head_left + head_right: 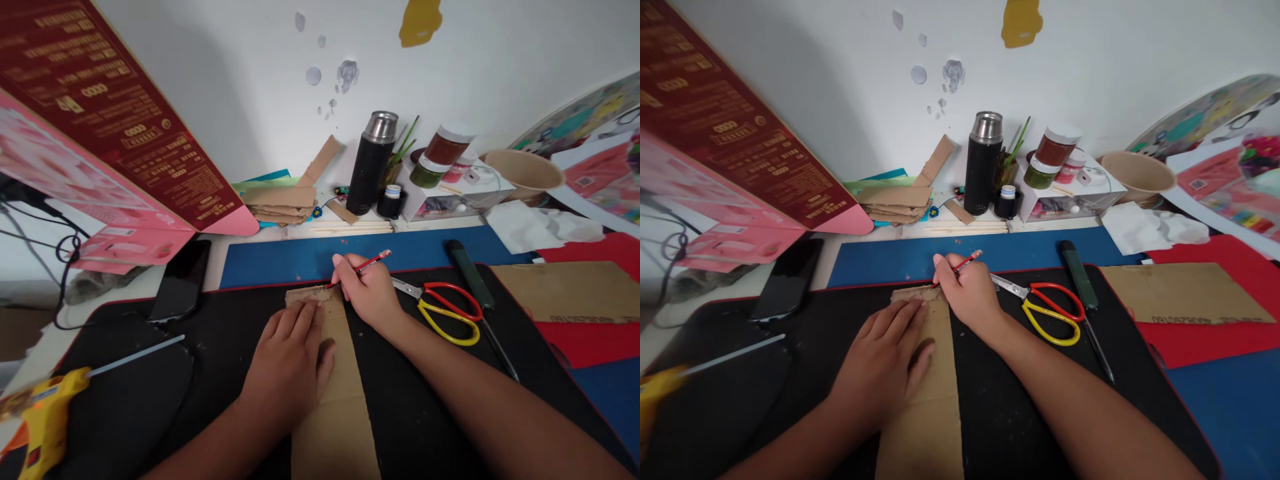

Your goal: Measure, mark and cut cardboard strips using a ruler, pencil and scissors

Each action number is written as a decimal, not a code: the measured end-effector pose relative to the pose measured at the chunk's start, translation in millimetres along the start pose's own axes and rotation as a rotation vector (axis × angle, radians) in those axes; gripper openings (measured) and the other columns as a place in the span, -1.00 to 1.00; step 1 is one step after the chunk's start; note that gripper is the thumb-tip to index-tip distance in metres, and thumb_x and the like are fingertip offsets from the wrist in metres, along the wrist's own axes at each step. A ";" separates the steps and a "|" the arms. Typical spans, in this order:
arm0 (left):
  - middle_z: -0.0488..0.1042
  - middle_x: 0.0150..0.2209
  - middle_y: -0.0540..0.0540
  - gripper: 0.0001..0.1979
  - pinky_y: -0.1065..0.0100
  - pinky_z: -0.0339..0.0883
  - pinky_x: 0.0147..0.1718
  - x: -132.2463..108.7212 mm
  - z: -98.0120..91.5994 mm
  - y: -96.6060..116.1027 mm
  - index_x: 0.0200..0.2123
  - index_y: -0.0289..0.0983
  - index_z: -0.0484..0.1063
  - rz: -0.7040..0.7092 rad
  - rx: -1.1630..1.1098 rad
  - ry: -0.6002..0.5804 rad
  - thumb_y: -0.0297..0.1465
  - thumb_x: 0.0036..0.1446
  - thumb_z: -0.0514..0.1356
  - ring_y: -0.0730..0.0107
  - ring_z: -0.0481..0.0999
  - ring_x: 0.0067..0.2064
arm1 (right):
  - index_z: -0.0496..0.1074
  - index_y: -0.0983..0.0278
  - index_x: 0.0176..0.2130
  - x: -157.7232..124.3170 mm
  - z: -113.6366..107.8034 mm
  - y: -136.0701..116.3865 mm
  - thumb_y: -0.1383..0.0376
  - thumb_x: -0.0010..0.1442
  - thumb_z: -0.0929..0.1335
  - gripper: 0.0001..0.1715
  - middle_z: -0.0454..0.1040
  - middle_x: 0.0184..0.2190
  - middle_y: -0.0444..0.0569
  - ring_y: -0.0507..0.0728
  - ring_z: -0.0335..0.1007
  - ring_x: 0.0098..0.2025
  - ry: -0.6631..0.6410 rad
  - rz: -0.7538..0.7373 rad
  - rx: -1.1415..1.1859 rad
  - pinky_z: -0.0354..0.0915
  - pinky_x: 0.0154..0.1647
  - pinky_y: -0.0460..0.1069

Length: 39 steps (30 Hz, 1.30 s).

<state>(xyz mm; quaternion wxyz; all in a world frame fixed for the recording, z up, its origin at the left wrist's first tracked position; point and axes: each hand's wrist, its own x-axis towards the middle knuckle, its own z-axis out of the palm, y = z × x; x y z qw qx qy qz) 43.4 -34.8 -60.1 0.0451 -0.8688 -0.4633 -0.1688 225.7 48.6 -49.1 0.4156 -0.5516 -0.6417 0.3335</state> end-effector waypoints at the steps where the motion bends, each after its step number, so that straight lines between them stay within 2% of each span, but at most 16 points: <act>1: 0.59 0.20 -0.33 -0.54 -0.04 0.39 0.14 0.1 0.1 -0.1 0.20 -0.45 0.53 -0.001 0.002 0.002 -0.28 0.48 0.05 -0.10 0.52 0.20 | 0.44 0.16 -0.47 0.0 0.1 0.1 0.04 0.51 0.27 -0.45 0.31 -0.70 -0.21 0.07 0.29 -0.60 0.000 0.000 -0.001 0.18 -0.48 -0.02; 16: 0.61 0.19 -0.32 -0.52 -0.02 0.40 0.11 0.8 -0.8 -0.2 0.19 -0.46 0.55 0.014 0.025 0.013 -0.28 0.50 0.01 -0.09 0.53 0.18 | 0.44 0.17 -0.48 -0.3 -0.3 0.5 0.05 0.51 0.27 -0.45 0.31 -0.70 -0.21 0.06 0.27 -0.63 0.006 -0.024 -0.008 0.17 -0.49 -0.03; 25: 0.61 0.18 -0.33 -0.53 -0.02 0.40 0.11 0.7 -0.6 -0.6 0.18 -0.48 0.55 0.018 0.025 0.020 -0.29 0.49 0.03 -0.09 0.53 0.18 | 0.42 0.17 -0.48 6.4 -11.0 1.9 0.00 0.50 0.27 -0.43 0.28 -0.73 -0.23 0.05 0.21 -0.67 0.085 -0.017 0.027 0.15 -0.50 -0.02; 39: 0.60 0.18 -0.34 -0.54 -0.04 0.41 0.11 1.1 -1.2 -1.5 0.19 -0.49 0.53 0.031 0.022 0.014 -0.30 0.47 0.04 -0.11 0.53 0.17 | 0.43 0.18 -0.50 4.2 -8.7 1.2 0.03 0.50 0.26 -0.43 0.28 -0.72 -0.23 0.05 0.24 -0.64 0.026 -0.017 -0.040 0.14 -0.46 -0.02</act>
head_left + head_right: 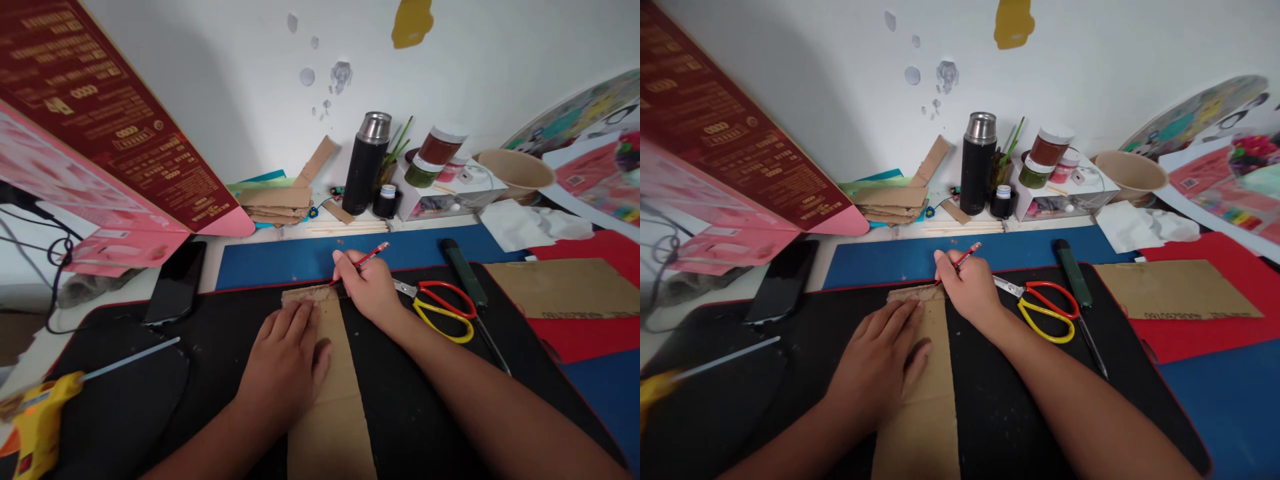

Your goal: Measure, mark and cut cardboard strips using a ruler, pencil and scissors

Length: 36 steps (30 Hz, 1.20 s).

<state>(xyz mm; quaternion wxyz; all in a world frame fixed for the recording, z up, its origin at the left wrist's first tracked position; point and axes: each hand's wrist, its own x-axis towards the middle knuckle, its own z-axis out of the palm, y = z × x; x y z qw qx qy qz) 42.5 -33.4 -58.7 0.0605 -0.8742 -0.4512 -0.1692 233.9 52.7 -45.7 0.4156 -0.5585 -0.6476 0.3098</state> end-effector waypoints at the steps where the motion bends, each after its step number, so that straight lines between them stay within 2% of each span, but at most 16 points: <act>1: 0.60 0.18 -0.34 -0.54 -0.05 0.41 0.11 -0.1 0.1 0.0 0.19 -0.49 0.52 0.003 0.001 0.002 -0.30 0.47 0.04 -0.12 0.53 0.17 | 0.43 0.18 -0.50 0.0 -0.1 0.0 0.03 0.50 0.26 -0.43 0.28 -0.72 -0.23 0.05 0.25 -0.63 -0.003 0.000 -0.002 0.14 -0.46 -0.02; 19: 0.58 0.20 -0.37 -0.52 -0.07 0.41 0.13 -0.7 0.4 0.9 0.22 -0.49 0.51 -0.013 0.002 -0.035 -0.29 0.48 0.03 -0.13 0.51 0.20 | 0.42 0.17 -0.50 0.6 0.3 0.0 0.04 0.50 0.27 -0.44 0.29 -0.72 -0.21 0.07 0.30 -0.60 -0.016 0.003 -0.027 0.15 -0.47 -0.02; 26: 0.60 0.20 -0.30 -0.54 -0.01 0.40 0.14 -0.4 -0.1 1.4 0.20 -0.45 0.53 -0.025 -0.006 -0.015 -0.29 0.49 0.04 -0.08 0.52 0.20 | 0.42 0.18 -0.49 -0.4 1.0 0.8 0.03 0.50 0.28 -0.44 0.31 -0.71 -0.21 0.07 0.29 -0.60 -0.026 0.012 0.000 0.17 -0.47 -0.03; 36: 0.60 0.21 -0.33 -0.53 -0.03 0.44 0.12 -1.8 1.0 2.7 0.19 -0.48 0.54 -0.017 -0.002 0.015 -0.29 0.50 0.02 -0.10 0.54 0.19 | 0.45 0.19 -0.47 -0.9 2.3 2.2 0.03 0.50 0.29 -0.46 0.32 -0.69 -0.22 0.06 0.28 -0.60 -0.036 -0.002 0.036 0.17 -0.46 -0.02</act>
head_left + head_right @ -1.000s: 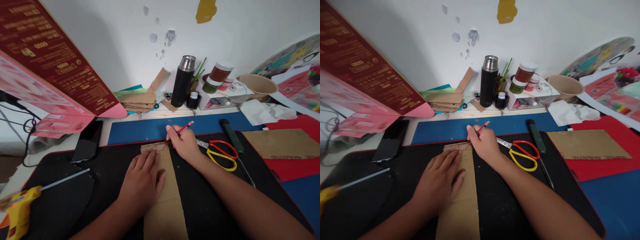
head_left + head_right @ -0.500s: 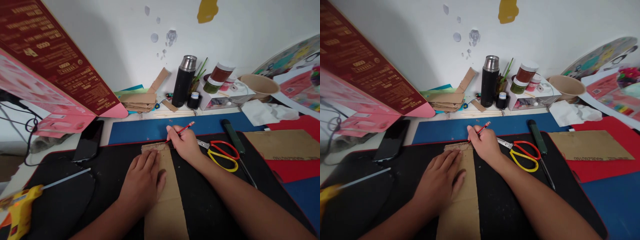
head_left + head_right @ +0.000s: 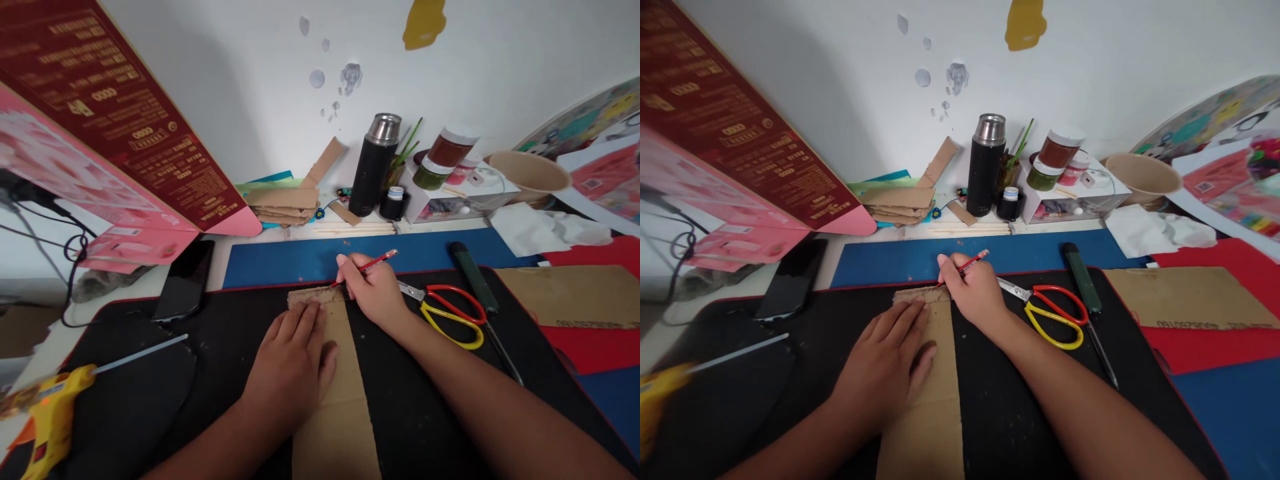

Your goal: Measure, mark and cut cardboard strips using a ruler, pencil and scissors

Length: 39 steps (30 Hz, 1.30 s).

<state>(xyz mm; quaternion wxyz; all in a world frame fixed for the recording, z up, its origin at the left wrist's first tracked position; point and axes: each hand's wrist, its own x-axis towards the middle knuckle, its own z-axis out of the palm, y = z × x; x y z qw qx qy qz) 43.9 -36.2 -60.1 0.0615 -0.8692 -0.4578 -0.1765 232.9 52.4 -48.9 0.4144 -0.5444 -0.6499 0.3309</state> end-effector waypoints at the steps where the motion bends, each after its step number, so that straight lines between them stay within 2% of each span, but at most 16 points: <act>1: 0.59 0.21 -0.33 -0.53 -0.03 0.44 0.12 -0.2 -0.2 0.1 0.19 -0.47 0.55 0.000 0.006 -0.006 -0.29 0.50 0.01 -0.09 0.55 0.19 | 0.45 0.19 -0.47 -0.1 0.1 -0.1 0.03 0.50 0.29 -0.46 0.32 -0.69 -0.22 0.06 0.28 -0.59 -0.002 0.000 -0.003 0.18 -0.45 -0.02; 10: 0.57 0.24 -0.36 -0.55 -0.05 0.46 0.12 -2.3 -0.9 -0.6 0.21 -0.44 0.54 0.012 -0.004 -0.034 -0.31 0.50 0.04 -0.11 0.55 0.22 | 0.45 0.18 -0.46 0.3 1.1 0.7 0.04 0.50 0.28 -0.47 0.32 -0.69 -0.22 0.06 0.29 -0.60 -0.015 0.004 0.031 0.19 -0.47 -0.02; 27: 0.61 0.19 -0.36 -0.63 0.00 0.58 0.04 1.2 -5.8 0.5 0.15 -0.40 0.54 0.039 -0.006 0.033 -0.37 0.44 0.09 -0.10 0.61 0.17 | 0.47 0.19 -0.46 -0.1 1.3 -0.2 0.02 0.49 0.29 -0.47 0.33 -0.69 -0.22 0.05 0.27 -0.61 -0.015 0.004 0.013 0.17 -0.49 -0.02; 39: 0.61 0.17 -0.39 -0.65 -0.06 0.61 0.01 2.6 -7.2 0.9 0.08 -0.42 0.56 0.042 -0.024 0.036 -0.38 0.45 0.07 -0.14 0.61 0.15 | 0.46 0.18 -0.46 0.2 1.4 -0.8 0.04 0.49 0.29 -0.47 0.34 -0.68 -0.21 0.06 0.28 -0.60 -0.017 0.004 0.022 0.17 -0.48 -0.02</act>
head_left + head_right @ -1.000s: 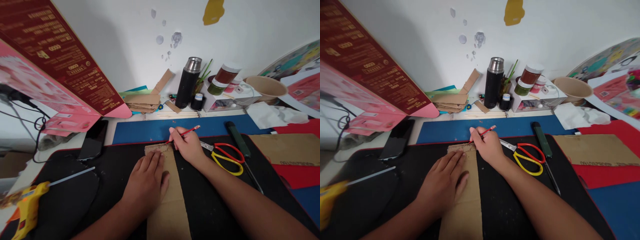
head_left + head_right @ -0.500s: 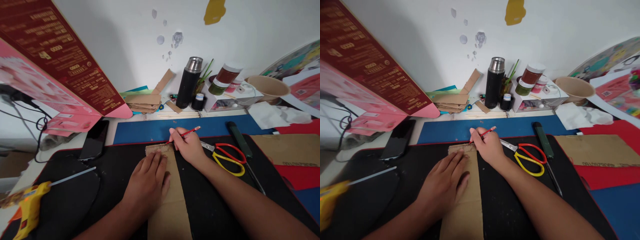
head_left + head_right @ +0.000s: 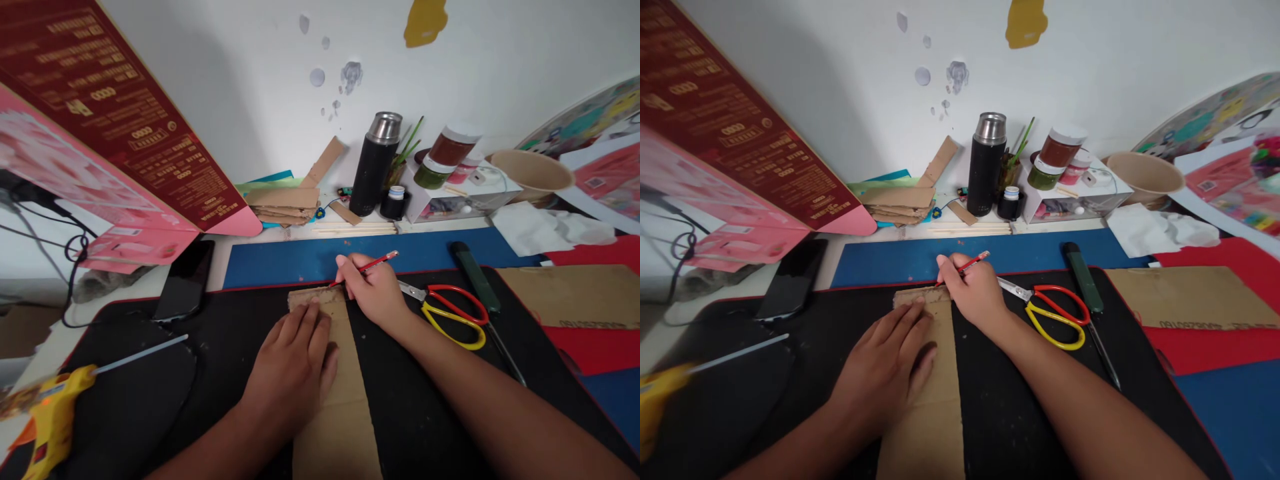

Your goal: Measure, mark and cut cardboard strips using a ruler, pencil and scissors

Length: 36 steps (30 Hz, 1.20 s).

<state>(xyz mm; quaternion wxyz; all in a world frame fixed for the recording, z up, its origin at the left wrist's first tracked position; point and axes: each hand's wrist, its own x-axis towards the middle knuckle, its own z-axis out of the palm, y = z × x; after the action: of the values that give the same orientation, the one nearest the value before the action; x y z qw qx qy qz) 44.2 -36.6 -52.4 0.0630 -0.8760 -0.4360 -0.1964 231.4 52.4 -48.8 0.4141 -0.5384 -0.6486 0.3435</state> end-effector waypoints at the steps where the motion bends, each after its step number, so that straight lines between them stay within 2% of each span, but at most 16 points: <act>1: 0.61 0.17 -0.39 -0.65 -0.06 0.60 0.01 -0.1 -0.1 -0.1 0.09 -0.42 0.56 0.002 0.000 -0.001 -0.38 0.45 0.07 -0.14 0.61 0.15 | 0.45 0.18 -0.46 0.3 -0.7 -0.2 0.04 0.49 0.29 -0.47 0.34 -0.68 -0.21 0.06 0.28 -0.60 0.001 0.000 0.010 0.17 -0.48 -0.02; 10: 0.60 0.20 -0.38 -0.63 -0.03 0.58 0.04 -1.8 1.6 -1.2 0.14 -0.42 0.55 -0.004 0.012 -0.017 -0.36 0.45 0.09 -0.12 0.60 0.17 | 0.45 0.19 -0.46 5.5 -9.6 0.1 -0.02 0.49 0.29 -0.44 0.32 -0.71 -0.22 0.05 0.28 -0.63 0.061 0.026 0.015 0.20 -0.49 -0.04; 22: 0.62 0.18 -0.34 -0.59 0.00 0.56 0.02 -1.7 3.7 -1.7 0.16 -0.43 0.57 0.004 0.051 0.003 -0.33 0.48 0.06 -0.10 0.62 0.14 | 0.45 0.19 -0.47 5.5 -6.4 4.4 -0.02 0.49 0.30 -0.44 0.33 -0.71 -0.22 0.05 0.29 -0.62 -0.010 0.062 0.035 0.21 -0.49 -0.03; 36: 0.60 0.17 -0.39 -0.68 -0.09 0.59 -0.03 0.2 2.0 -0.7 0.07 -0.37 0.55 0.005 -0.010 0.009 -0.37 0.44 0.09 -0.17 0.60 0.13 | 0.45 0.19 -0.47 4.7 -5.0 6.4 0.03 0.50 0.29 -0.46 0.33 -0.69 -0.22 0.05 0.29 -0.59 -0.019 0.016 -0.011 0.16 -0.44 -0.01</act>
<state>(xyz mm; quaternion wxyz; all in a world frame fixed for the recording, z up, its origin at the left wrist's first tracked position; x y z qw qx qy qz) 44.3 -35.5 -54.2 0.0610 -0.8765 -0.4326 -0.2022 238.1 58.2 -51.6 0.4025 -0.5425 -0.6499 0.3482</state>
